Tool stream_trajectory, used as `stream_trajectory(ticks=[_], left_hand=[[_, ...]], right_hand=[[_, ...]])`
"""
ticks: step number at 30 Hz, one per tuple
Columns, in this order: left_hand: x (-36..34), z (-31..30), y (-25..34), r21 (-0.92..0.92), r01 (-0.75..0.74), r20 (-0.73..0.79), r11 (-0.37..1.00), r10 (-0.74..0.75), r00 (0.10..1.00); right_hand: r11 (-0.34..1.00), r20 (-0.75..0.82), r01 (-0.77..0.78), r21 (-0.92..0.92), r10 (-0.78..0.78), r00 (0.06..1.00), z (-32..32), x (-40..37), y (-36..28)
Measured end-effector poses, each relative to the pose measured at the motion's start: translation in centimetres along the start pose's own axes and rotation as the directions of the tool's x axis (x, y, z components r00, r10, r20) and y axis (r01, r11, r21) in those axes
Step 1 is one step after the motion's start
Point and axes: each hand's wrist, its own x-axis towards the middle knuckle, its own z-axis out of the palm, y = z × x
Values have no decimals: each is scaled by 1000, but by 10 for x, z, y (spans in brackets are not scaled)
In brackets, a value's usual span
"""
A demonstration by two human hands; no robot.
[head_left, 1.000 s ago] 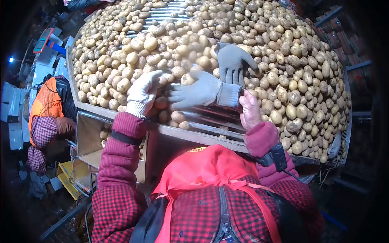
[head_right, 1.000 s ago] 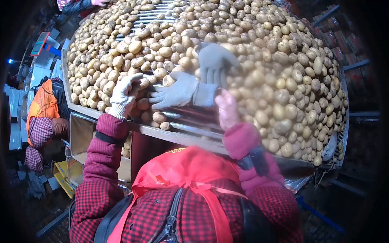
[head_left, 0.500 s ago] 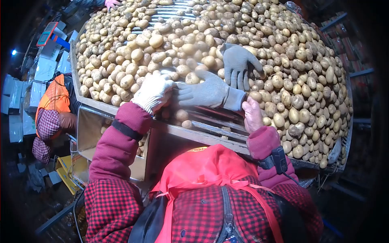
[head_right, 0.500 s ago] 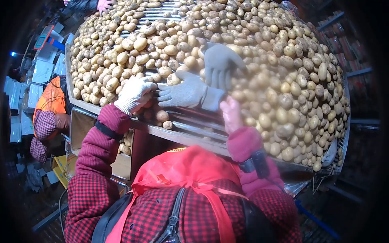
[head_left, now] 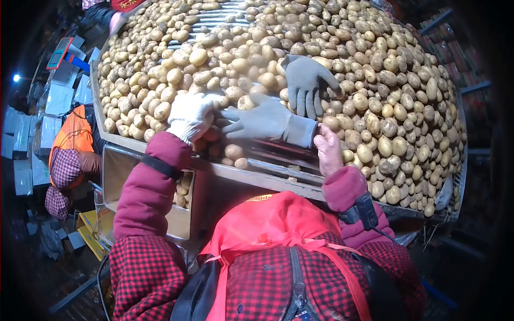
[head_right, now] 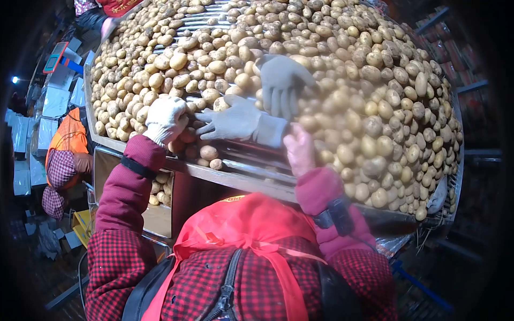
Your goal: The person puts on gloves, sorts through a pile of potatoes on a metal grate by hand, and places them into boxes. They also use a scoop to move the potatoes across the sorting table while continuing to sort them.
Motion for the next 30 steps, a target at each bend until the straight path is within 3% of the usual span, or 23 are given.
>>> stream_trajectory(ticks=[4, 8, 12, 13, 16, 20, 23, 26, 27, 30], left_hand=[[1, -7, -3, 60, 69, -35, 996, -67, 997], [6, -11, -15, 90, 115, -79, 989, -108, 991], [11, -8, -23, 257, 215, -115, 942, -191, 975], [10, -5, -30, 282, 240, -77, 929, -227, 971], [9, -6, -36, 223, 287, -63, 932, -280, 958], [11, -7, -40, 255, 360, -17, 897, -368, 930], [16, -19, -27, 110, 141, 68, 984, -149, 986], [13, -5, -21, -107, -7, -21, 994, 5, 1000], [17, -16, -2, -112, -56, -120, 992, 43, 992], [14, -28, 19, -213, -20, -242, 977, -33, 970]], right_hand=[[974, -58, 141, -179, -153, 986, -9, 1, 11], [977, -30, 106, -184, -113, 993, -5, -10, -19], [989, 90, -20, 146, 7, 996, 8, -25, -35], [990, 133, 34, 135, -52, 990, 11, -27, -40], [967, 117, -89, 238, 62, 991, 13, -35, -57], [957, 113, -138, 254, 112, 987, 8, -42, -62], [945, 124, -187, 270, 158, 980, 1, -34, -60], [939, 51, -258, 229, 253, 966, -14, -13, -41], [936, 7, -293, 197, 297, 955, -13, -10, -38], [929, -56, -291, 229, 311, 949, -13, -7, -24]])
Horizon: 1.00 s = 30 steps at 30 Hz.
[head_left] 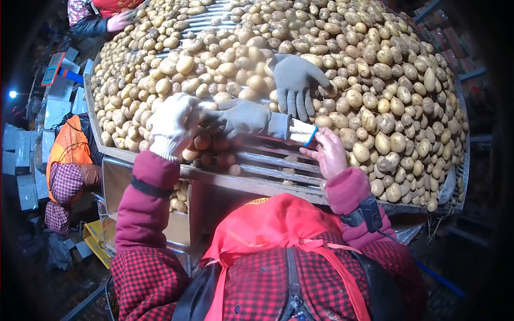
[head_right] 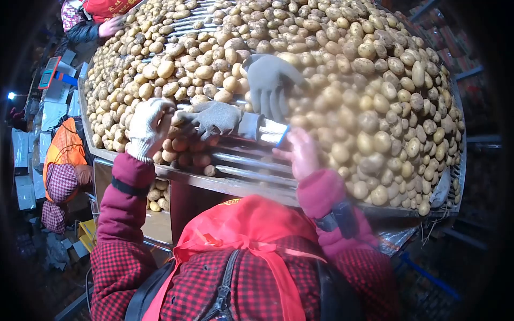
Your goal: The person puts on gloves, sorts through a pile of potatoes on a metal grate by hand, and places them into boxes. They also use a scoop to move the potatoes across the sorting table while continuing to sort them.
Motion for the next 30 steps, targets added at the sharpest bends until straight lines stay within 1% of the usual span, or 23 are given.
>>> stream_trajectory(ticks=[1, 2, 4, 5, 6, 8, 9, 11, 14, 15, 17, 18, 19, 20, 22, 24, 25, 26, 28, 29, 30], left_hand=[[0, -12, 21, 78, 104, 164, 991, -116, 980], [-6, -11, 25, 59, 89, 250, 994, -101, 963], [-5, -8, 42, 94, 76, 475, 993, -112, 873], [-11, 1, 36, 100, 73, 545, 992, -116, 830], [-12, 9, 29, 62, 43, 585, 997, -71, 808], [-16, 23, 17, 83, 96, 577, 992, -127, 807], [-18, 29, 13, 94, 40, 540, 995, -85, 837], [-22, 37, 6, 125, -69, 465, 990, 3, 885], [-28, 39, 12, 268, -94, 454, 959, -40, 890], [-25, 37, 13, 298, -24, 432, 954, -113, 895], [-19, 31, 11, 346, 120, 383, 931, -257, 888], [-23, 27, -11, 272, 111, 335, 956, -202, 920], [-24, 22, -27, 346, 125, 293, 930, -233, 927], [-25, 16, -38, 417, 139, 252, 898, -262, 932], [-21, -8, -50, 543, 157, 186, 825, -301, 935], [-29, -11, -84, 512, 142, 173, 847, -263, 949], [-18, -18, -71, 556, 92, 163, 826, -217, 962], [-9, -24, -55, 506, 11, 55, 862, -45, 997], [14, -33, -4, 342, -25, -92, 939, 60, 994], [21, -30, 19, 201, -54, -78, 978, 71, 994], [25, -25, 43, 62, -74, -68, 995, 79, 995]], right_hand=[[1000, -10, 5, 6, -5, 1000, 1, 2, 2], [999, -26, 23, -35, -24, 999, 4, 2, 1], [990, -45, 59, -126, -65, 997, 15, 3, -3], [982, -66, 112, -150, -123, 990, 20, 2, -1], [972, -27, 137, -191, -145, 989, 23, 5, 3], [944, 47, 191, -268, -185, 982, 24, 14, 12], [950, 65, 185, -251, -174, 983, 27, 17, 12], [979, 76, 123, -161, -112, 991, 29, 18, 7], [996, 120, 75, -57, -68, 990, 29, 18, 0], [997, 138, 71, -27, -66, 988, 29, 17, -3], [993, 111, 114, 0, -114, 987, 27, 11, -12], [991, 97, 132, 11, -132, 987, 27, 7, -16], [976, 170, 205, 73, -214, 962, 14, 5, -23], [950, 136, 290, 116, -304, 943, -1, 6, -26], [933, 30, 359, 17, -359, 933, -15, -3, -55], [869, 2, 468, -161, -474, 881, -30, -2, -63], [858, 23, 476, -193, -481, 876, -27, -4, -61], [845, 44, 485, -224, -488, 872, -24, -6, -59], [831, 131, 507, -229, -490, 862, -3, -12, -52], [819, 160, 520, -243, -495, 854, 5, -12, -45], [838, 178, 467, -281, -433, 884, 19, -19, -47]])
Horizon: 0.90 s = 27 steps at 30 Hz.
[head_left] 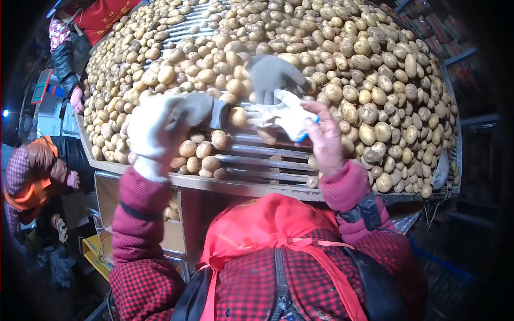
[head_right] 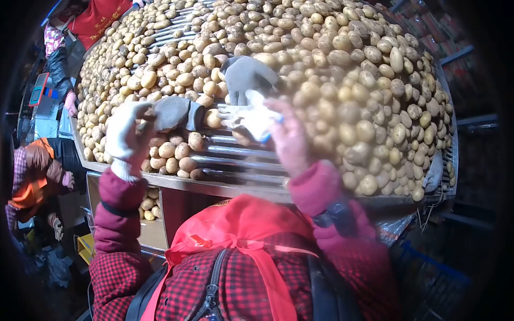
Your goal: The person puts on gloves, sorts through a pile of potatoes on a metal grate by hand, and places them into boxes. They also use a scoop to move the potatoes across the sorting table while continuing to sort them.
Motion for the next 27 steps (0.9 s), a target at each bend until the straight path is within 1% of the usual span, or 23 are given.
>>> stream_trajectory(ticks=[1, 2, 3, 4, 5, 7, 8, 9, 10, 11, 13, 14, 15, 16, 17, 18, 19, 20, 21, 24, 25, 27], left_hand=[[4, 5, 29, -100, -47, 48, 994, 52, 997], [5, 11, 57, -196, -86, 92, 977, 106, 990], [3, 19, 80, -203, -19, 177, 979, 56, 983], [0, 28, 96, -205, 48, 260, 978, 7, 966], [-3, 39, 101, -212, 83, 268, 974, -24, 963], [-10, 50, 106, -223, 175, 297, 959, -104, 949], [-15, 55, 108, -183, 189, 289, 965, -131, 948], [-18, 59, 111, -144, 202, 279, 969, -156, 948], [-20, 61, 115, -105, 217, 265, 970, -183, 947], [-24, 58, 120, -88, 256, 317, 963, -216, 924], [-37, 64, 118, -70, 251, 390, 965, -205, 898], [-46, 70, 116, -62, 251, 426, 966, -202, 882], [-49, 73, 119, -60, 233, 376, 971, -194, 906], [-55, 72, 122, -65, 192, 399, 979, -151, 905], [-58, 71, 126, -114, 195, 394, 974, -136, 909], [-60, 72, 130, -163, 197, 389, 967, -121, 913], [-62, 76, 132, -203, 149, 256, 968, -95, 962], [-63, 75, 130, -205, 151, 254, 967, -97, 962], [-64, 73, 129, -206, 153, 250, 967, -99, 963], [-62, 69, 131, -252, 178, 254, 951, -113, 961], [-59, 67, 133, -275, 188, 258, 943, -116, 959], [-51, 58, 135, -422, 293, 323, 858, -160, 933]], right_hand=[[998, 37, -60, -32, 61, 997, 13, -4, -9], [1000, 138, 14, 12, -15, 990, 21, -4, -10], [998, 189, 59, 1, -58, 980, 27, -5, -6], [995, 227, 92, 36, -98, 969, 34, -7, -5], [990, 264, 122, 74, -137, 955, 42, -9, -4], [973, 358, 192, -126, -136, 924, 45, -19, -10], [952, 392, 220, -212, -124, 911, 46, -25, -11], [948, 406, 215, -234, -106, 908, 47, -31, -10], [961, 423, 188, -201, -88, 902, 47, -36, -8], [974, 421, 147, -172, -62, 905, 49, -41, -8], [992, 422, 59, -111, -7, 907, 54, -50, -9], [1000, 396, -5, -10, 8, 918, 52, -49, -5], [993, 372, -69, 93, 30, 928, 49, -47, 1], [972, 350, -129, 197, 53, 935, 47, -44, 5], [975, 344, -114, 188, 44, 938, 43, -39, 6], [958, 343, -202, 205, 123, 931, 42, -37, 2], [932, 343, -287, 220, 201, 917, 41, -37, -4], [900, 344, -367, 236, 276, 897, 41, -36, -13], [871, 312, -410, 271, 323, 893, 44, -36, -24], [768, 324, -392, 506, 252, 912, 42, -26, -16], [757, 288, -340, 558, 208, 935, 47, -22, -16], [914, 204, -127, 384, 50, 978, 57, -11, -5]])
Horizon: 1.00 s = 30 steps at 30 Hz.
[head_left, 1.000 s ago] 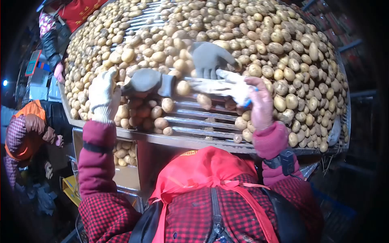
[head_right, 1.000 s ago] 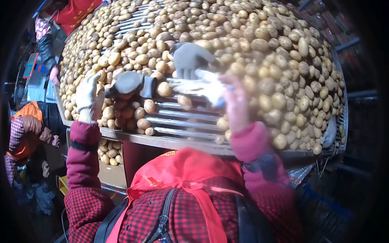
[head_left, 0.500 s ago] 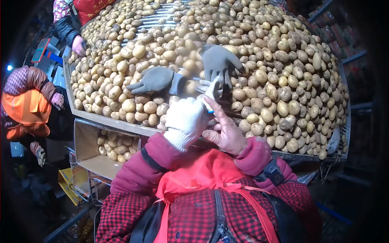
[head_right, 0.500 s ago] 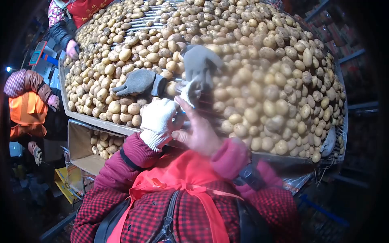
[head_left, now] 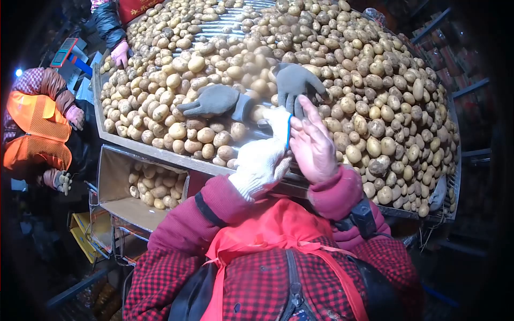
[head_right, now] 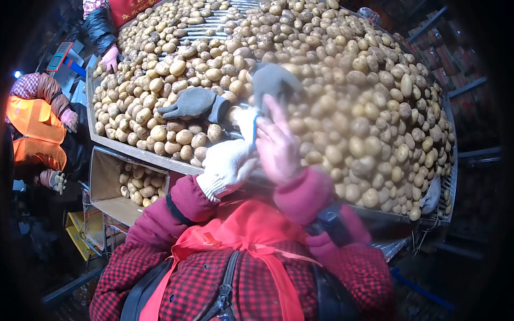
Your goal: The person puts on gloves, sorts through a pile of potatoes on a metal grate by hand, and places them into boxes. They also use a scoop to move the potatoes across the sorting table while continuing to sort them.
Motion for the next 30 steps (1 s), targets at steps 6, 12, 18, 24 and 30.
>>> stream_trajectory(ticks=[6, 12, 18, 24, 30], left_hand=[[6, -25, -5, -815, 294, 54, 500, -440, 896], [-2, -35, 17, -52, -341, -68, 939, 338, 939], [-6, -12, 15, 325, -447, 116, 834, 434, 894], [-14, -4, 24, 254, -285, 118, 924, 262, 958], [-12, -5, 24, 216, -288, 180, 933, 252, 951]], right_hand=[[960, 138, 38, -279, 1, 990, 4, -10, 6], [646, 585, 469, -603, -41, 810, 8, 5, -16], [802, 489, -552, 228, 396, 777, -7, -2, 17], [691, 524, -600, 402, 365, 770, -4, 7, 24], [690, 449, -535, 487, 327, 831, 6, 20, 34]])
